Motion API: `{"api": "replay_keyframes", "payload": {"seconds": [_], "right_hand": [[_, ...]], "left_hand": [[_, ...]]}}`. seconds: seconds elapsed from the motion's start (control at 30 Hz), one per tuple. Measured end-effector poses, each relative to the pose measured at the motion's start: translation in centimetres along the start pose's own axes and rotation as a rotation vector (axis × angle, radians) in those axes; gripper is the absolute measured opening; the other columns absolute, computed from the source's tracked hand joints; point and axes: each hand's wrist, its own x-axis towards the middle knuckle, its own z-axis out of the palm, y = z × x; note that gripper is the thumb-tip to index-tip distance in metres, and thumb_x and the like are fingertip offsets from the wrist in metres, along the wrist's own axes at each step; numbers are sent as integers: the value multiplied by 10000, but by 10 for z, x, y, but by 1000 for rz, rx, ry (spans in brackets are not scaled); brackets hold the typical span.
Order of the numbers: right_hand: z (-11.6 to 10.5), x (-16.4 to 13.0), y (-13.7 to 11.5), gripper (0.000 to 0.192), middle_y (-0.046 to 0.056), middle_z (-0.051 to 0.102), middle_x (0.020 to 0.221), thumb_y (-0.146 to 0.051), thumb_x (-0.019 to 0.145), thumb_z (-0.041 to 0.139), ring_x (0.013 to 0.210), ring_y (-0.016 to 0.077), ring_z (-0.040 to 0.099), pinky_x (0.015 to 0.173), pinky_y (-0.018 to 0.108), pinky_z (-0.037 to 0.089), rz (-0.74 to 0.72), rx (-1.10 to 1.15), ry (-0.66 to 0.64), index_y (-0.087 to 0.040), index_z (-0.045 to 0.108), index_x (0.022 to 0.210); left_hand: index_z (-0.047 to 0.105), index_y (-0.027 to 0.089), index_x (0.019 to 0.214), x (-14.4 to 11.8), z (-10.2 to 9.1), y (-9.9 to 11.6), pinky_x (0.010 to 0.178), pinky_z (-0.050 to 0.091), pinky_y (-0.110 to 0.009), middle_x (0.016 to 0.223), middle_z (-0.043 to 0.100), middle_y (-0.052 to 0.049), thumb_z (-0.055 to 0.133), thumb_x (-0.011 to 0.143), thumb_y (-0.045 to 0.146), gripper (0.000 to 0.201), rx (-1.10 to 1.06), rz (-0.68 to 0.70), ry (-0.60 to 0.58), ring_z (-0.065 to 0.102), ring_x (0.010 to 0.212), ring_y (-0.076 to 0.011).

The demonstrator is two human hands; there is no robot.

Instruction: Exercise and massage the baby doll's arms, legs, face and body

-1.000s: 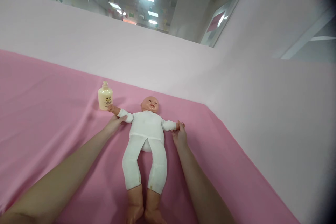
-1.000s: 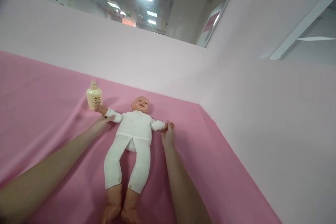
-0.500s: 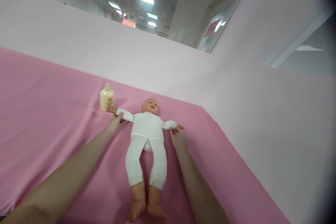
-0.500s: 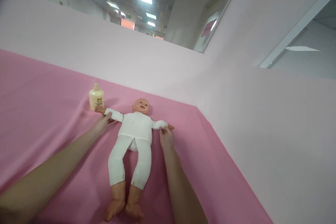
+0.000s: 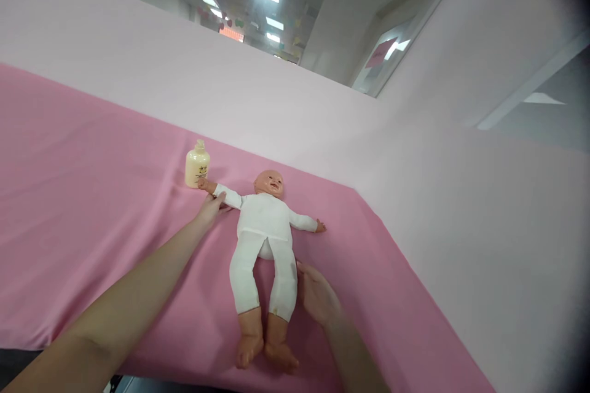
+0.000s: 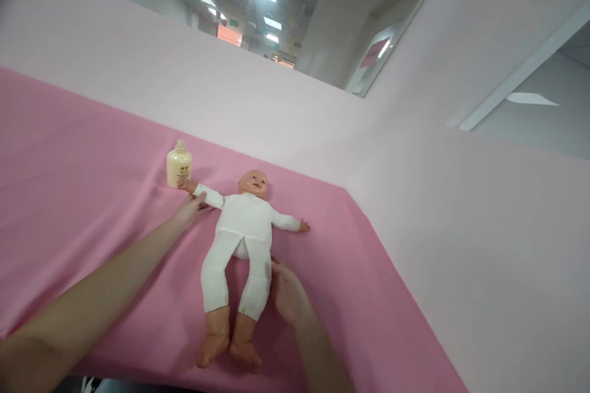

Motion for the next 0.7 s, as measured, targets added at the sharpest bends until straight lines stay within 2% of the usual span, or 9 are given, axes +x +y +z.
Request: {"api": "replay_keyframes", "payload": {"seconds": [0.1,0.23,0.3,0.4,0.47,0.53,0.57,0.63,0.7], "right_hand": [[9,-28,7,258,46,758,904,-418,836,747,901,218,706,856,344,578,194,8,-105,-205,754,982],[2,-41,18,487,70,719,822,-659,852,669,757,211,682,669,332,554,444,-24,-294,-179,713,924],[0,-43,17,483,68,713,827,-625,815,737,739,190,680,655,302,537,424,-17,-310,-161,703,945],[7,-40,11,534,36,720,924,-509,688,895,783,149,685,716,260,533,304,121,-347,-177,685,1051],[16,-30,10,633,3,711,985,-506,622,938,798,137,680,716,258,533,254,264,-466,-226,648,1111],[26,-13,14,622,-23,700,983,-522,644,914,778,134,674,700,268,535,204,365,-600,-258,606,1116],[30,-2,19,576,-30,696,949,-518,670,892,771,140,678,711,282,543,181,383,-668,-256,590,1085],[35,20,28,558,-55,657,779,-509,629,894,677,144,666,721,312,559,160,360,-890,-230,563,981],[34,37,35,535,-72,621,691,-513,642,866,626,154,659,721,344,574,177,331,-1004,-231,547,968]], "left_hand": [[611,184,1136,-1,0,1,1056,575,-525,1229,725,-144,735,907,214,262,-24,4,-10,697,1186,-319],[611,191,1125,-3,0,1,1048,579,-518,1183,739,-126,756,893,239,277,-5,12,-14,709,1153,-305],[608,193,1124,-3,1,1,1017,597,-504,1150,747,-123,757,893,245,279,3,23,-21,730,1096,-294],[593,192,1120,-3,3,1,929,627,-444,1075,759,-112,757,893,241,283,-1,31,-31,754,981,-266],[581,192,1130,-3,4,0,867,626,-397,1011,761,-94,735,917,277,276,12,23,-29,755,896,-244],[568,197,1167,-1,5,-2,823,615,-370,962,755,-73,693,951,351,293,31,13,-18,747,828,-227],[559,204,1190,-1,5,-2,802,611,-363,949,752,-65,675,962,392,317,36,9,-11,742,804,-221],[544,218,1222,2,5,-4,760,607,-351,954,747,-63,653,966,460,368,29,7,-1,736,776,-214],[545,227,1226,4,4,-6,732,606,-346,980,745,-73,657,954,504,404,18,16,0,736,771,-212]]}}
